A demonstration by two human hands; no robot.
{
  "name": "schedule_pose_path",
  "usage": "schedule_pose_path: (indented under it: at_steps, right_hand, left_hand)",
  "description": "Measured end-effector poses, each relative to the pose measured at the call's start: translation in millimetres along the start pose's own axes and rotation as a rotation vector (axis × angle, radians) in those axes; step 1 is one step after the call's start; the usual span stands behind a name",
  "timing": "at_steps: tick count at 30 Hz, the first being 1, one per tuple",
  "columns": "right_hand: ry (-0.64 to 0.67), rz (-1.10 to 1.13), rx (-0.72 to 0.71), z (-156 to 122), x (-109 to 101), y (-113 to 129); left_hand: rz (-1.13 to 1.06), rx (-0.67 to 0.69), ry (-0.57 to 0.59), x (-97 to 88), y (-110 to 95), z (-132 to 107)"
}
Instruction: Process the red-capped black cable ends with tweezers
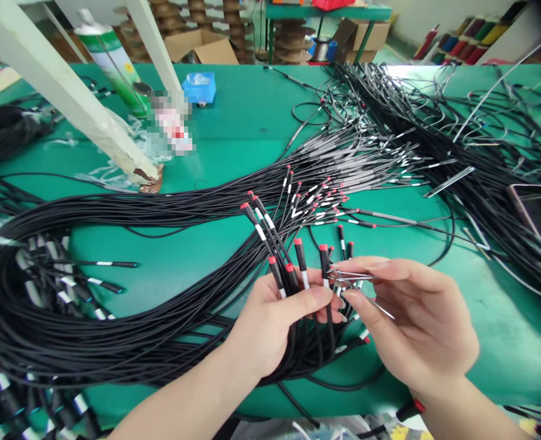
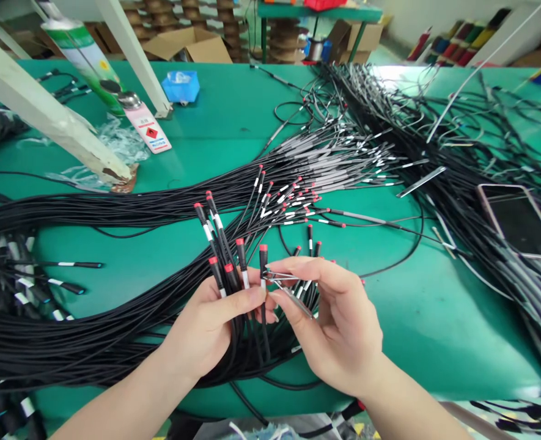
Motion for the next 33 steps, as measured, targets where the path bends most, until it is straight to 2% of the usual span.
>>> schedule_pose_path:
  at_steps: [7,10,18,24,33]
  right_hand:
    - [0.000,-0.235,-0.062,-6.3,-1.2,0.4]
    - [-0.009,-0.307,-0.046,-7.2,-2.3,-1.8]
    - [-0.106,0.022,0.096,-2.1,-4.0,-7.0]
    - [-0.059,0.074,0.101,-2.7,2.5,-5.8]
    - [-0.032,0.106,0.069,-3.4,4.5,-4.7]
  left_hand:
    - [0.024,0.017,-0.023,-1.5,0.1,1.8]
    - [0.023,0.020,-0.034,-1.4,1.1,1.2]
    - [0.033,0.019,-0.054,-1.9,-2.8,-1.0]
    - [0.053,0.006,-0.041,-2.5,-2.9,-0.5]
    - [0.020,-0.008,0.058,5.2,-1.6,-0.7]
Point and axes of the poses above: each hand's wrist, its own z-axis towards the middle knuckle, its own x-axis out of the palm, y = z × x, the point moved 8 cm from there along z, towards the middle knuckle, and after that the axes turned 15 degrees about -z, right-handed, at the moved point
